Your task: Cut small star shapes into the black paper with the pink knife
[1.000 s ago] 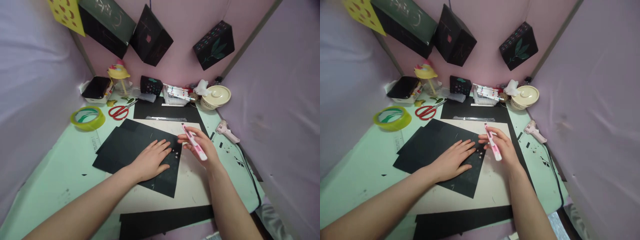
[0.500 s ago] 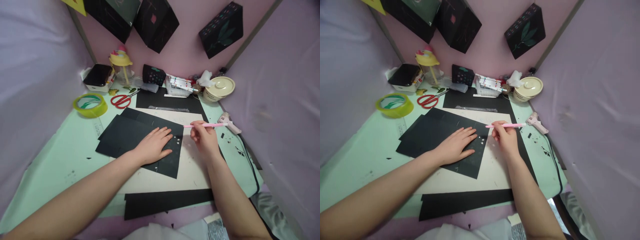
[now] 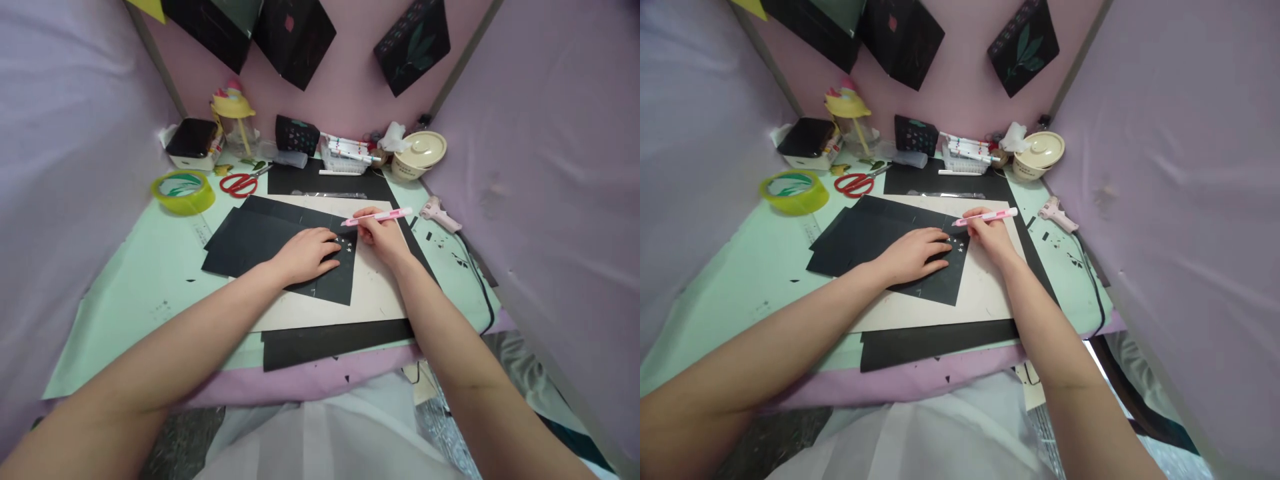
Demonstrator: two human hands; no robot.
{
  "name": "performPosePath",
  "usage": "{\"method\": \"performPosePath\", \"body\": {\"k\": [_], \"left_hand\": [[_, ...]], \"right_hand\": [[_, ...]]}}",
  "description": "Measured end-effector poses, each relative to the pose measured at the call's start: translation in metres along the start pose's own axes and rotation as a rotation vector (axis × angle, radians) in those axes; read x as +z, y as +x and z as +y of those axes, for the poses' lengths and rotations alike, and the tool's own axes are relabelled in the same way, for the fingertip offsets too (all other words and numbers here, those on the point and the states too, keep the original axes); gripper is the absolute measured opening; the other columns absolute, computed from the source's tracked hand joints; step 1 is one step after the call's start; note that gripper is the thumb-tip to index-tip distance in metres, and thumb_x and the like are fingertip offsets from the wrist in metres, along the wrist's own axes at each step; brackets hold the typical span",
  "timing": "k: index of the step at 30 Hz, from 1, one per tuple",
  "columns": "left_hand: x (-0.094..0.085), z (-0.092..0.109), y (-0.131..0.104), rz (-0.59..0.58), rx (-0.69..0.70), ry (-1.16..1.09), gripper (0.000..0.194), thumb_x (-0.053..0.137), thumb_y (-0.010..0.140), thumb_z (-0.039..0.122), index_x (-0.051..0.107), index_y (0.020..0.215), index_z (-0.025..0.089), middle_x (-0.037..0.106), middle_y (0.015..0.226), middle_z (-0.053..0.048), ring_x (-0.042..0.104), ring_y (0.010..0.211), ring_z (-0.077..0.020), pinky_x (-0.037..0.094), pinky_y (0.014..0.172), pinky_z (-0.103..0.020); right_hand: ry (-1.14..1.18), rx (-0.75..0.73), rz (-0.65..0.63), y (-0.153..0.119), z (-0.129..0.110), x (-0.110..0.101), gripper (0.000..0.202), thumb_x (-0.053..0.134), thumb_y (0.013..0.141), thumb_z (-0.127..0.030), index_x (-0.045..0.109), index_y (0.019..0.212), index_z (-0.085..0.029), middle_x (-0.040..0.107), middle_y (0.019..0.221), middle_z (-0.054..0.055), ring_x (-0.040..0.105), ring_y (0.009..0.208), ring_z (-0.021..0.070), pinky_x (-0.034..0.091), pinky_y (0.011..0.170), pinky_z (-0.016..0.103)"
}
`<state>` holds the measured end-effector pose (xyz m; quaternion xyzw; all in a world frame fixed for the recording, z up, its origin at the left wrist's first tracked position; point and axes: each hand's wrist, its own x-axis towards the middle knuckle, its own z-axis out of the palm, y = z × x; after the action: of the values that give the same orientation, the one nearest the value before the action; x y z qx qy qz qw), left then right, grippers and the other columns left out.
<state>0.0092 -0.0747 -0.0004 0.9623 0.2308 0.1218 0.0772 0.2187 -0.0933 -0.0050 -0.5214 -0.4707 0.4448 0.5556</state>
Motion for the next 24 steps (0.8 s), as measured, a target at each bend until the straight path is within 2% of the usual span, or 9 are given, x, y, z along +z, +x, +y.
{"method": "performPosePath", "body": {"k": [4,9,13,16,19,22,24], "left_hand": [[-0.002,0.001,0.000,0.016,0.028,0.021,0.034,0.053,0.092,0.039,0.065,0.115,0.018,0.058,0.128,-0.010,0.052,0.120,-0.0255,0.042,0.101,-0.039],[-0.004,-0.001,0.000,0.022,0.019,0.025,0.033,0.054,0.091,0.039,0.065,0.115,0.019,0.059,0.127,-0.010,0.050,0.122,-0.0278,0.042,0.101,-0.042],[-0.003,-0.003,-0.001,0.013,0.002,0.003,0.032,0.053,0.092,0.038,0.065,0.116,0.020,0.057,0.129,-0.010,0.048,0.126,-0.0293,0.040,0.104,-0.044],[-0.002,-0.003,-0.002,0.007,-0.007,-0.014,0.033,0.054,0.092,0.038,0.064,0.117,0.021,0.056,0.131,-0.010,0.047,0.127,-0.0296,0.039,0.105,-0.044],[-0.002,-0.002,-0.003,-0.004,-0.033,-0.035,0.034,0.055,0.092,0.037,0.063,0.119,0.020,0.055,0.133,-0.011,0.045,0.129,-0.0302,0.038,0.107,-0.045],[-0.003,-0.002,-0.003,-0.037,-0.054,-0.064,0.036,0.057,0.091,0.035,0.061,0.123,0.019,0.052,0.136,-0.013,0.042,0.133,-0.0313,0.036,0.108,-0.046],[-0.003,-0.002,-0.004,-0.056,-0.045,-0.069,0.037,0.058,0.090,0.034,0.060,0.123,0.018,0.051,0.137,-0.014,0.040,0.134,-0.0320,0.036,0.108,-0.047]], "right_hand": [[-0.113,-0.025,-0.031,-0.004,-0.007,0.003,0.013,0.067,0.071,-0.028,0.063,0.081,-0.020,0.052,0.057,-0.005,0.038,0.047,0.0077,0.025,0.044,0.022],[-0.263,-0.035,-0.051,-0.011,-0.018,0.004,0.013,0.065,0.077,-0.034,0.064,0.080,-0.021,0.058,0.067,-0.002,0.048,0.057,0.0117,0.036,0.055,0.025],[-0.227,0.024,-0.023,-0.011,-0.021,0.003,0.017,0.068,0.077,-0.034,0.063,0.088,-0.022,0.061,0.072,-0.002,0.049,0.057,0.0122,0.037,0.055,0.025],[-0.146,0.094,-0.103,-0.007,-0.022,0.000,0.021,0.069,0.077,-0.039,0.065,0.090,-0.022,0.060,0.067,-0.001,0.047,0.053,0.0115,0.033,0.050,0.025],[-0.152,0.148,-0.150,-0.004,-0.025,-0.004,0.024,0.073,0.074,-0.038,0.068,0.090,-0.022,0.064,0.070,0.000,0.050,0.056,0.0126,0.035,0.052,0.026],[-0.300,0.143,-0.133,-0.003,-0.029,-0.007,0.015,0.071,0.074,-0.034,0.068,0.077,-0.020,0.068,0.079,0.002,0.057,0.068,0.0156,0.040,0.060,0.027],[-0.428,0.135,-0.124,-0.004,-0.030,-0.007,0.009,0.067,0.077,-0.030,0.066,0.074,-0.020,0.068,0.077,0.002,0.058,0.071,0.0162,0.041,0.061,0.027]]}}
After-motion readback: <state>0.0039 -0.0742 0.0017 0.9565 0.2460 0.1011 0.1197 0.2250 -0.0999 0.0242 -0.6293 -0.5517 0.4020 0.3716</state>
